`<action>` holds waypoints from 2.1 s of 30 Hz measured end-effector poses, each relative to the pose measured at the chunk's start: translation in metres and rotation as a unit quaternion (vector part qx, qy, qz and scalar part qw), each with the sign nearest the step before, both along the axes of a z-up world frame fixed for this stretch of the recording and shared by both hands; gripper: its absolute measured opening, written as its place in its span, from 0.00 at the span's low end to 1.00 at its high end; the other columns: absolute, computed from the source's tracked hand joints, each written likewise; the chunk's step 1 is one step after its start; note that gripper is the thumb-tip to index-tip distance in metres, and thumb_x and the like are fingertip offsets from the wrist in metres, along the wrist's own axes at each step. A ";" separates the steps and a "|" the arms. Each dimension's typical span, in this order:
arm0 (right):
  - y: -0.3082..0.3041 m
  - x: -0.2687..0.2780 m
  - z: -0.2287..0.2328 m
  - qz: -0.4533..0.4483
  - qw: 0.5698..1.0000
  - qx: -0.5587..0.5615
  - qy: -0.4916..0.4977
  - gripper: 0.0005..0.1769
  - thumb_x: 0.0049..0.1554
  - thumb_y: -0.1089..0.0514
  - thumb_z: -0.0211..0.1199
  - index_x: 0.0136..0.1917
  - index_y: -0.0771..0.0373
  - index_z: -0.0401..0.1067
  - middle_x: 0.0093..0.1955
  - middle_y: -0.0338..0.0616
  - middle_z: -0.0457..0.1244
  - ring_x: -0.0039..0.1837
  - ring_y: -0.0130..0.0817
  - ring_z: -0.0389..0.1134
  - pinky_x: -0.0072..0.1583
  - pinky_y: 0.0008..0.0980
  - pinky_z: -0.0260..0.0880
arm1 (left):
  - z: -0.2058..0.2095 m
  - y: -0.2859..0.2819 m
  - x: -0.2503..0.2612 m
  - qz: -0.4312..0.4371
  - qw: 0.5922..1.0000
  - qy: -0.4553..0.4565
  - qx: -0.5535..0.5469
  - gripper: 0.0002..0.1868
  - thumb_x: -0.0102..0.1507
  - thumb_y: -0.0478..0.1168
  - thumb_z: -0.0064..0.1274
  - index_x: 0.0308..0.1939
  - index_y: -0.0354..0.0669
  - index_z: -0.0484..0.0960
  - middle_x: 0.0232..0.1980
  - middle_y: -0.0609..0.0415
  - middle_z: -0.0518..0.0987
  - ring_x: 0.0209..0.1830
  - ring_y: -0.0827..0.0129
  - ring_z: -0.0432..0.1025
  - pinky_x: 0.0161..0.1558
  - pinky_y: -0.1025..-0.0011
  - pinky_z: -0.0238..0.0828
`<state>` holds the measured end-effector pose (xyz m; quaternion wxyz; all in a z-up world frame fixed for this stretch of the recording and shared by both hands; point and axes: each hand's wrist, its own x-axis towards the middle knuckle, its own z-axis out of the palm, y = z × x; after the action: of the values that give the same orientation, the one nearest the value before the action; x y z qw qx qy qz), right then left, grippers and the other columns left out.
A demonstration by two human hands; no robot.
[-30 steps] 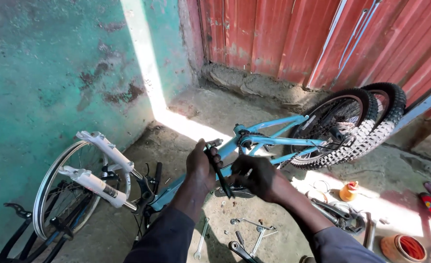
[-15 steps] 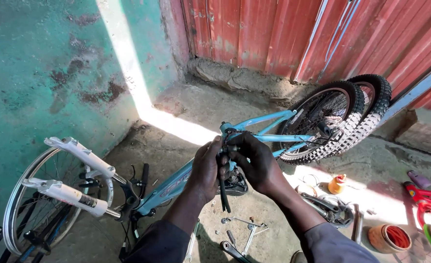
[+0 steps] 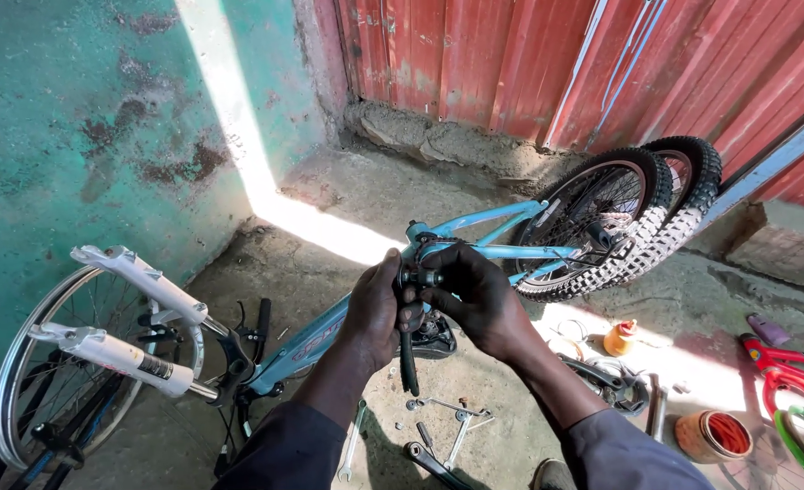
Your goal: The person works on the bottom bracket area of a light blue bicycle frame, using hands to manipulate the chain and crankset components. They use a wrench to tighten bolts and a rag to wipe grease from the frame and parts.
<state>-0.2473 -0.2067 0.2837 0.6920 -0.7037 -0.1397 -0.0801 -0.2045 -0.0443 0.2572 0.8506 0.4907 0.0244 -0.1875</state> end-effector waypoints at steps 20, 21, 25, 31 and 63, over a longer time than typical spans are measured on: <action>-0.005 0.000 -0.030 -0.137 0.886 -0.438 -0.067 0.10 0.61 0.55 0.57 0.54 0.60 0.69 0.44 0.60 0.67 0.43 0.70 0.71 0.37 0.60 0.69 | -0.032 -0.001 0.009 -0.048 0.973 -0.174 0.147 0.26 0.75 0.59 0.31 0.47 0.38 0.69 0.29 0.37 0.79 0.22 0.58 0.78 0.22 0.68 0.79; -0.009 0.002 -0.038 -0.139 0.885 -0.439 -0.066 0.10 0.61 0.55 0.57 0.54 0.60 0.69 0.44 0.60 0.67 0.43 0.70 0.71 0.37 0.60 0.69 | -0.020 0.000 0.005 -0.051 0.973 -0.174 0.146 0.26 0.75 0.59 0.31 0.47 0.38 0.69 0.29 0.37 0.79 0.22 0.58 0.78 0.22 0.68 0.79; -0.009 -0.001 -0.051 -0.106 0.910 -0.400 0.021 0.12 0.64 0.55 0.52 0.43 0.62 0.69 0.33 0.53 0.66 0.35 0.52 0.69 0.33 0.45 0.69 | 0.018 0.011 -0.005 -0.089 0.990 -0.101 0.043 0.25 0.74 0.54 0.36 0.56 0.33 0.71 0.39 0.32 0.82 0.27 0.54 0.80 0.26 0.61 0.83; 0.019 -0.038 -0.033 -0.017 0.966 -0.236 0.098 0.13 0.62 0.54 0.53 0.43 0.61 0.74 0.30 0.50 0.66 0.32 0.43 0.68 0.38 0.41 0.69 | 0.037 0.049 0.016 0.032 0.984 -0.121 0.127 0.18 0.70 0.48 0.42 0.49 0.37 0.78 0.33 0.38 0.82 0.24 0.57 0.78 0.24 0.65 0.79; -0.016 -0.024 -0.039 -0.093 0.898 -0.380 0.203 0.21 0.63 0.44 0.48 0.43 0.55 0.78 0.21 0.37 0.68 0.36 0.40 0.76 0.47 0.41 0.73 | 0.013 0.066 0.029 0.147 0.936 -0.129 0.293 0.13 0.71 0.44 0.46 0.43 0.38 0.79 0.29 0.47 0.81 0.25 0.69 0.76 0.28 0.77 0.73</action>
<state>-0.2708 -0.2227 0.2442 0.3747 -0.9239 0.0499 0.0598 -0.1755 0.0213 0.2704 0.6827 0.7293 0.0402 0.0200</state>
